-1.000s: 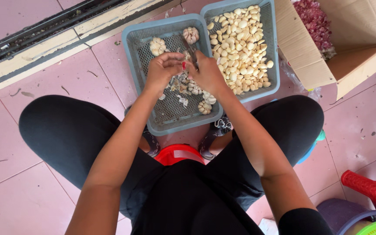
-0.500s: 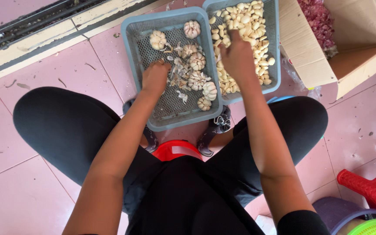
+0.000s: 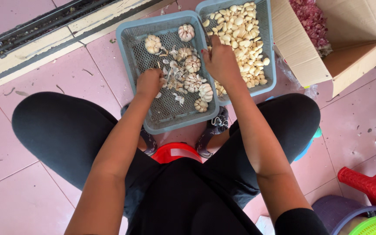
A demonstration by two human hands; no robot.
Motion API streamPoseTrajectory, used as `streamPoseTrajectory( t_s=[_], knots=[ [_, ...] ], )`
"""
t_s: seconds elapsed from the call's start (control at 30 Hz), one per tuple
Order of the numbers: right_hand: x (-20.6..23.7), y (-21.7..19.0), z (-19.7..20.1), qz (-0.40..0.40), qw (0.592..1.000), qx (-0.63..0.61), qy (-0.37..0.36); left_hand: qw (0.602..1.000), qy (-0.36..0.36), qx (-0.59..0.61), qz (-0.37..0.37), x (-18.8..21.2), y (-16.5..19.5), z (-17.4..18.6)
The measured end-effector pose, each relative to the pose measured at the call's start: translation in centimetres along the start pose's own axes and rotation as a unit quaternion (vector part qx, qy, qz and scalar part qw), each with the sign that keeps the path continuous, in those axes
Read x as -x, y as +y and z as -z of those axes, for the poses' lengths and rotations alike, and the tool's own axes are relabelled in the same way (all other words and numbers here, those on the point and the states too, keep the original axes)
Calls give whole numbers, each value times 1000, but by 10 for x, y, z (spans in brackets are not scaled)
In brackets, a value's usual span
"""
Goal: The person sits on the floor and peels garlic bulbs, using a small knife to trim and loosen the papery skins and separating the cloves by hand. Peeled cloves are placed into a large tray of peeled garlic while skins and trimmings collect in a perforated tray beside them.
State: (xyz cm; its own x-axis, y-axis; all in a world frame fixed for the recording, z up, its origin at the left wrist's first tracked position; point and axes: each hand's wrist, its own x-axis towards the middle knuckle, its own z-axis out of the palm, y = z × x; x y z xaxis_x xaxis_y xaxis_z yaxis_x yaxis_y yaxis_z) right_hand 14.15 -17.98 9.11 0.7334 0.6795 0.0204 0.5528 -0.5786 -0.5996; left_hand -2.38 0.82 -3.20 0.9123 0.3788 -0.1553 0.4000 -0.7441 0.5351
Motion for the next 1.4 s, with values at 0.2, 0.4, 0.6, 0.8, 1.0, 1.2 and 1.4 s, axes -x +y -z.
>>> streamPoseTrajectory(
  t_s=[0.2, 0.4, 0.6, 0.8, 1.0, 1.2, 1.4],
  knots=[
    [6, -15, -18, -29, 992, -52, -112, 926, 3, 375, 48, -20, 21, 15],
    [15, -36, -23, 61, 994, -16, -87, 772, -32, 628, 90, -32, 33, 32],
    [16, -48, -15, 79, 994, 20, -73, 708, -57, 689, 144, -36, 29, 34],
    [17, -48, -23, 86, 994, 31, -60, 664, -81, 726, 159, -37, 27, 28],
    [18, -43, -31, 92, 994, 54, -39, 666, -90, 719, 178, -38, 29, 29],
    [14, -36, -41, 60, 996, 32, -65, 692, -68, 698, 170, -34, 35, 27],
    [8, -20, -54, 50, 997, 5, -56, 706, -14, 685, 182, -34, 47, 22]
  ],
)
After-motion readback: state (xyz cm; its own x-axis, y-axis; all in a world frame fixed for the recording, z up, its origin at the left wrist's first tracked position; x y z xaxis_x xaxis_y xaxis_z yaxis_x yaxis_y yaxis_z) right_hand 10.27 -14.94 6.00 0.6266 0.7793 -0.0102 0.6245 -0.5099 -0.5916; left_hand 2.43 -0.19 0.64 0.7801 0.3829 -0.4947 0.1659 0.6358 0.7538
